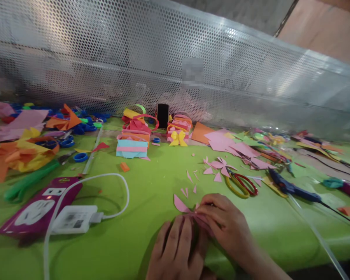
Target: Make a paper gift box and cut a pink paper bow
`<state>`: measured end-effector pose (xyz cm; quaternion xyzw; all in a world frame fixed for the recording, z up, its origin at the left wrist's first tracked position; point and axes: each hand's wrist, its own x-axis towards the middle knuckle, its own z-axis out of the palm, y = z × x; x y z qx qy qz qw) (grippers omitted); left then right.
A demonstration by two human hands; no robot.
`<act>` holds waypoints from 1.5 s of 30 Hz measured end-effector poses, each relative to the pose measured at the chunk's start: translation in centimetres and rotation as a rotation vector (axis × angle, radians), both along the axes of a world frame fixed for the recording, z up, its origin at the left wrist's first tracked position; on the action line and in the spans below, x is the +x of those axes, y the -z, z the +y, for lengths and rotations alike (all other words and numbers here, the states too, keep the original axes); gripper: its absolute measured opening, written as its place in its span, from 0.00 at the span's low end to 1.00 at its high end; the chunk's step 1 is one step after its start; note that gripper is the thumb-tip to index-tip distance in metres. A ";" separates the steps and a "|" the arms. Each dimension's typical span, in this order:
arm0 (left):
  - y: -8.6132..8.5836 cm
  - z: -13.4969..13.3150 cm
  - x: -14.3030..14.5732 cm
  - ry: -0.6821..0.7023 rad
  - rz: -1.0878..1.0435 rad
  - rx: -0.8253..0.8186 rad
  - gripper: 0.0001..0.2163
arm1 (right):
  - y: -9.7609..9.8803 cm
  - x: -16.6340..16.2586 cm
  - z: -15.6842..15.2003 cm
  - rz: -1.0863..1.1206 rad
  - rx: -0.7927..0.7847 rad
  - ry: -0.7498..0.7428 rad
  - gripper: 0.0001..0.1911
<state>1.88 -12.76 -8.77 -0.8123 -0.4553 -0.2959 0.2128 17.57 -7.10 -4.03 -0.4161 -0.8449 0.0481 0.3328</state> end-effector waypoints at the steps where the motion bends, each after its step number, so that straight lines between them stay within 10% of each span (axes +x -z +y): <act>1: 0.0 0.0 0.0 0.001 0.000 -0.004 0.24 | 0.0 0.0 0.0 -0.012 0.010 0.001 0.14; 29: 0.7 0.0 0.4 -0.035 -0.080 0.026 0.20 | -1.2 -0.7 -0.3 -0.411 0.231 -0.050 0.08; 36: 0.3 0.2 -0.1 -0.003 -0.028 0.058 0.18 | -1.0 0.0 0.3 -0.051 -0.080 -0.103 0.16; 45: 0.2 0.0 0.0 -0.004 -0.022 0.048 0.21 | -0.7 0.1 0.2 0.048 0.008 -0.038 0.18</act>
